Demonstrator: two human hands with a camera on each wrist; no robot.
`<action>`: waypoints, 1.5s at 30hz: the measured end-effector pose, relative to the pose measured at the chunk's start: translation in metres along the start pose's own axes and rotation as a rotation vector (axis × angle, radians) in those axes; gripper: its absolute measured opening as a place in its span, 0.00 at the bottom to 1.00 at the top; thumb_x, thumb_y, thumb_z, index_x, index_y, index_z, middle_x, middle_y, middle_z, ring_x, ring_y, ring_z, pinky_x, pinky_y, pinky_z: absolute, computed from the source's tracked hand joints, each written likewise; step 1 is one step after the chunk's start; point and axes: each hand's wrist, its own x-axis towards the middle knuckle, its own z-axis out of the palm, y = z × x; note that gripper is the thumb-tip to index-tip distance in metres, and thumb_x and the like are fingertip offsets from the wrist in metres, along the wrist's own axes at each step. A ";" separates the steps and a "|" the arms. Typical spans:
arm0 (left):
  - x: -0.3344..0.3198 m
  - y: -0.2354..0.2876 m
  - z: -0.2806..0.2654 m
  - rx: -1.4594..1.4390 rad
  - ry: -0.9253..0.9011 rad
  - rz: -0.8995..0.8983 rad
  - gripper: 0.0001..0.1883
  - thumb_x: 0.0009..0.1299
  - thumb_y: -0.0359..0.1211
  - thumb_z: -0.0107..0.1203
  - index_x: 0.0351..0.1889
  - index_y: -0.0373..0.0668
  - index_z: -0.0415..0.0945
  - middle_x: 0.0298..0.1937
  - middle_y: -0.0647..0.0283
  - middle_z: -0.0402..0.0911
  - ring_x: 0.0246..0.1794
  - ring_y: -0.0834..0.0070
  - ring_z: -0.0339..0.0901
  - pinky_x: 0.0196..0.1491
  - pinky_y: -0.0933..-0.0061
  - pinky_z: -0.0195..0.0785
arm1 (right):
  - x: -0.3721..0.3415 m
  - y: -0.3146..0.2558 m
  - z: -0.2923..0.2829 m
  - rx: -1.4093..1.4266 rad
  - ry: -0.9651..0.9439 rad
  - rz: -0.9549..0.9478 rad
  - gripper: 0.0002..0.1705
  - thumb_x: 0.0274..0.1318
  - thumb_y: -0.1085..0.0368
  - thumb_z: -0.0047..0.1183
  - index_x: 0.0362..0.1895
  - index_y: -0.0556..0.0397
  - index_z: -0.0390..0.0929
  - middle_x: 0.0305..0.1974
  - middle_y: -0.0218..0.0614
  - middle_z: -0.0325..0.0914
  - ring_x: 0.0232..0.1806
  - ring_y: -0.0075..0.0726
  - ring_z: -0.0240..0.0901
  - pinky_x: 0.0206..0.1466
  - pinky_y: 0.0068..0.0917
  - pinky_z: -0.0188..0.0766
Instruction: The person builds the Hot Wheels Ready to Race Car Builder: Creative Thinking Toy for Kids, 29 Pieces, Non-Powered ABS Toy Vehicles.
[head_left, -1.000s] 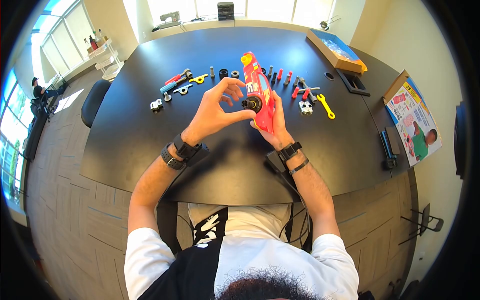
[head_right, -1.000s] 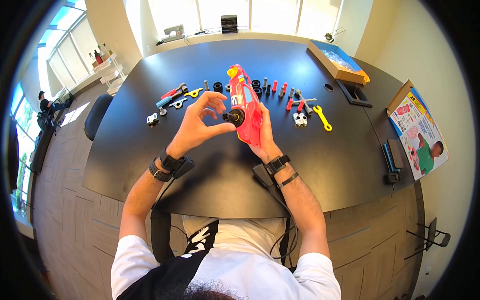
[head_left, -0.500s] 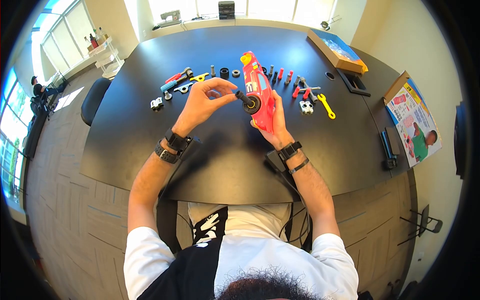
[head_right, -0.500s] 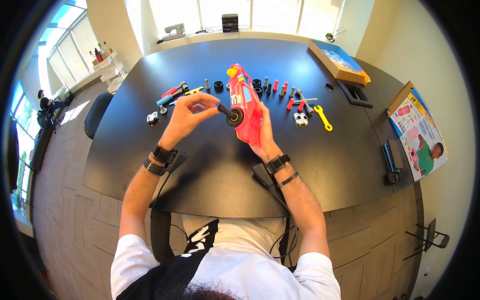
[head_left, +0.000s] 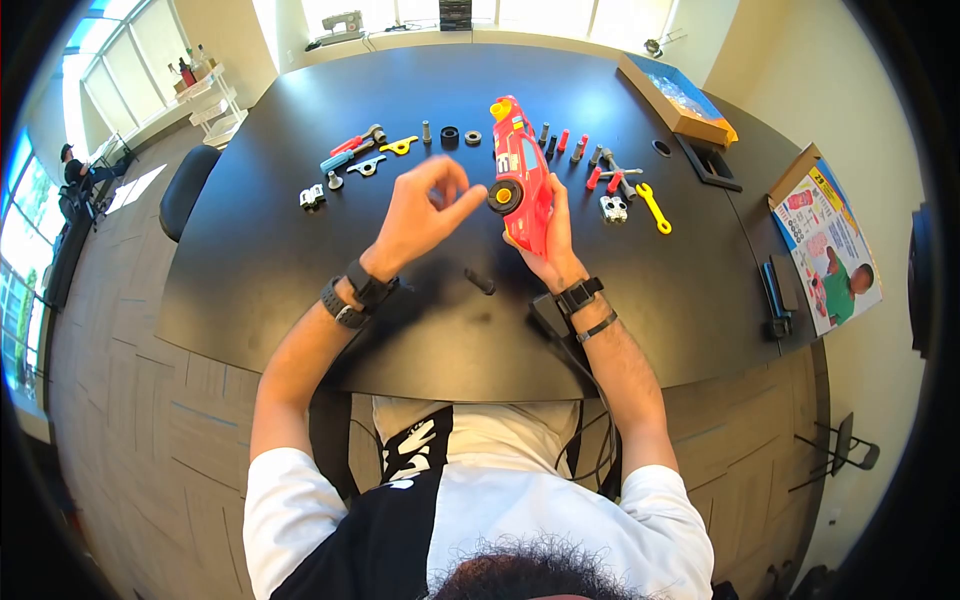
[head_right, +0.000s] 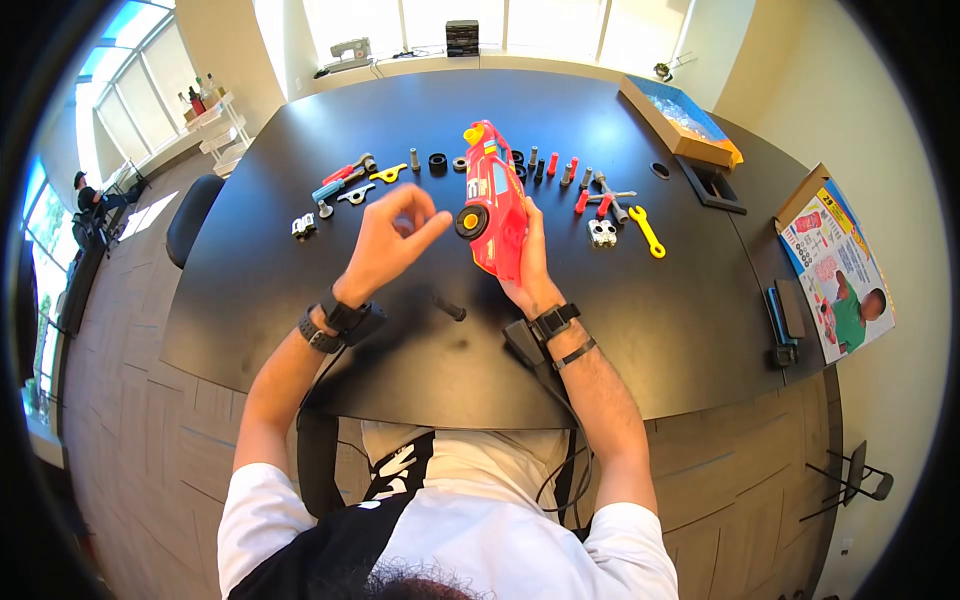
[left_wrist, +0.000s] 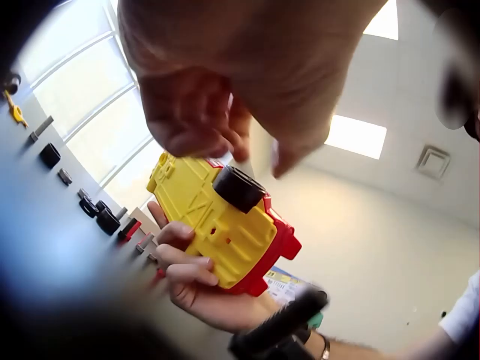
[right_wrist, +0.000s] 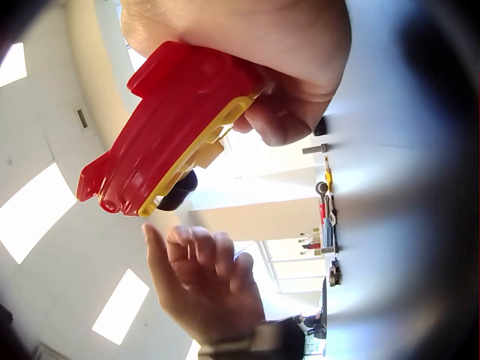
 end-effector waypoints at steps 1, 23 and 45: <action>-0.006 -0.002 -0.007 0.001 -0.174 0.050 0.15 0.72 0.36 0.76 0.46 0.41 0.81 0.31 0.71 0.77 0.29 0.83 0.75 0.32 0.76 0.70 | 0.002 0.000 -0.003 0.041 -0.011 0.029 0.38 0.82 0.31 0.40 0.76 0.44 0.74 0.63 0.28 0.84 0.59 0.27 0.83 0.60 0.32 0.80; -0.033 0.037 -0.028 -0.041 -0.276 0.211 0.10 0.84 0.33 0.61 0.57 0.38 0.86 0.36 0.59 0.88 0.32 0.71 0.87 0.39 0.69 0.80 | -0.006 -0.007 0.012 -0.047 0.065 -0.011 0.33 0.75 0.24 0.46 0.58 0.35 0.81 0.41 0.20 0.84 0.35 0.20 0.77 0.27 0.27 0.66; 0.007 0.039 -0.017 -0.127 -0.064 0.139 0.15 0.67 0.34 0.80 0.50 0.44 0.89 0.42 0.72 0.83 0.38 0.83 0.79 0.39 0.77 0.74 | -0.011 -0.007 0.020 0.004 -0.077 -0.049 0.36 0.81 0.32 0.43 0.70 0.45 0.77 0.52 0.28 0.88 0.44 0.26 0.86 0.40 0.29 0.83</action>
